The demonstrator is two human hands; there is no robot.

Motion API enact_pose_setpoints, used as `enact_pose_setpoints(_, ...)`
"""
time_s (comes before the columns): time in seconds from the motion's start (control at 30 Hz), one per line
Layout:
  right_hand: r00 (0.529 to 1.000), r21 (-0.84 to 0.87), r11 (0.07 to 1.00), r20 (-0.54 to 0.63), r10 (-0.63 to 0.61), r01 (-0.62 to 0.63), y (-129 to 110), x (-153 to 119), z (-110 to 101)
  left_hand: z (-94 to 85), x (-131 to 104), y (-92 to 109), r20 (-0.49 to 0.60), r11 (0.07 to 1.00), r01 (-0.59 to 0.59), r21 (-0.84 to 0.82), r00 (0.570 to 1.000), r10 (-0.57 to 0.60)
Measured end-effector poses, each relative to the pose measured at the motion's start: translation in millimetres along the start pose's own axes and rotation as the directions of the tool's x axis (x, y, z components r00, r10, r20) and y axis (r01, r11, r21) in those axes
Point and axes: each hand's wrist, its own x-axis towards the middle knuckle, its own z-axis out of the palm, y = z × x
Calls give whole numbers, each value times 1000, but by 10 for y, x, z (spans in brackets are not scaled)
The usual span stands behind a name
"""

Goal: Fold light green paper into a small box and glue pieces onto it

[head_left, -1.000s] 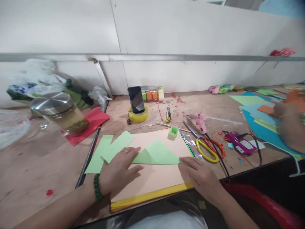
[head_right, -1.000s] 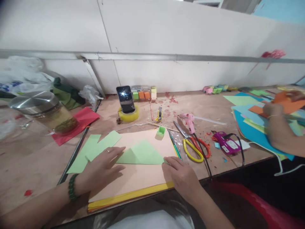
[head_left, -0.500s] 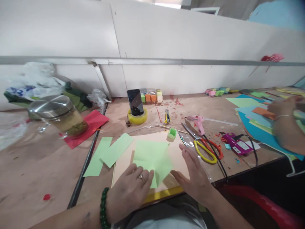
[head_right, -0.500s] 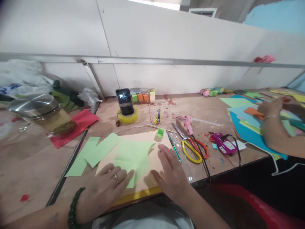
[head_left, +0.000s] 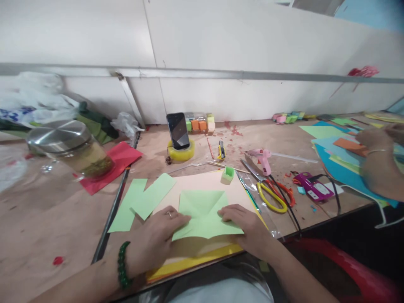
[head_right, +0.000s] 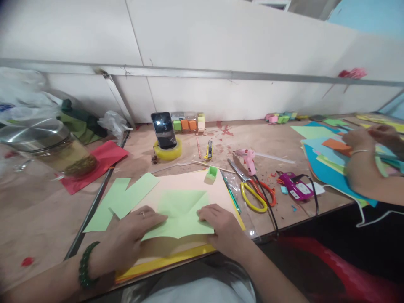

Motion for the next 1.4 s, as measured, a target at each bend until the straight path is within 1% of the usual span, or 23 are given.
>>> enact_pose_setpoints(0.1, 997, 54, 995, -1, 82, -82, 1, 37, 4, 3, 110, -114, -90, 980, 34, -194, 995, -52)
enact_pose_setpoints(0.17, 988, 98, 984, -22, 154, -152, 21, 39, 35, -16, 173, -153, -91, 959, 59, -275, 992, -87)
enact_pose_setpoints(0.27, 952, 170, 944, -73, 299, -283, 68, 13, 106, -36, 222, -168, -47, 940, 129, -316, 987, -151)
enact_pose_setpoints(0.33, 915, 217, 905, -90, 392, -366, 91, -4, 148, -32, 237, -155, -35, 924, 225, -309, 968, -247)
enact_pose_setpoints(0.4, 887, 218, 885, -129, 444, -411, 104, -11, 175, -15, 250, -132, -26, 901, 302, -311, 945, -326)
enact_pose_setpoints(0.47, 876, 150, 896, -193, 442, -419, 111, -7, 189, 13, 261, -110, -33, 883, 339, -323, 929, -369)
enact_pose_setpoints(0.53, 875, 53, 908, -248, 416, -416, 120, 0, 199, 48, 267, -98, -54, 869, 360, -338, 915, -400)
enact_pose_setpoints(0.6, 886, -31, 917, -275, 374, -397, 132, 8, 208, 85, 266, -98, -69, 859, 383, -339, 901, -429)
enact_pose_setpoints(0.67, 904, -131, 925, -301, 305, -356, 144, 16, 220, 117, 259, -110, -65, 860, 396, -321, 897, -437)
enact_pose_setpoints(0.77, 927, -305, 908, -329, 182, -287, 150, 30, 236, 143, 238, -135, -74, 893, 395, -216, 905, -419)
enact_pose_setpoints(0.83, 939, -403, 879, -321, 123, -253, 146, 39, 243, 143, 216, -142, -119, 935, 348, -70, 928, -354)
enact_pose_setpoints(0.87, 945, -442, 865, -310, 102, -238, 142, 42, 245, 140, 202, -136, -150, 955, 296, 22, 945, -289)
enact_pose_setpoints(0.93, 955, -497, 839, -285, 81, -220, 133, 47, 247, 129, 171, -100, -194, 969, 135, 209, 976, -94)
enact_pose_setpoints(0.97, 958, -515, 829, -276, 82, -219, 128, 49, 245, 124, 158, -68, -181, 959, 37, 282, 983, 15)
enact_pose_setpoints(1.0, 960, -528, 820, -265, 86, -219, 120, 54, 242, 121, 147, -29, -141, 943, -52, 330, 985, 103)
enact_pose_setpoints(1.03, 963, -539, 813, -254, 92, -220, 110, 59, 237, 120, 141, 15, -83, 928, -125, 351, 983, 164)
enact_pose_setpoints(1.07, 964, -549, 806, -246, 97, -221, 96, 67, 232, 121, 140, 59, -11, 920, -173, 352, 982, 188)
enact_pose_setpoints(1.1, 966, -558, 800, -239, 100, -221, 77, 77, 226, 125, 143, 100, 52, 920, -188, 344, 982, 181)
enact_pose_setpoints(1.17, 970, -566, 800, -227, 83, -201, 28, 96, 222, 134, 156, 159, 135, 928, -182, 325, 980, 145)
enact_pose_setpoints(1.3, 978, -554, 831, -195, -68, -53, -62, 92, 253, 138, 180, 179, 181, 937, -164, 307, 977, 112)
enact_pose_setpoints(1.33, 977, -555, 831, -193, -94, -30, -71, 77, 263, 134, 182, 175, 182, 938, -165, 304, 977, 113)
enact_pose_setpoints(1.4, 977, -563, 826, -183, -107, -15, -70, 35, 270, 121, 181, 168, 176, 940, -167, 297, 977, 118)
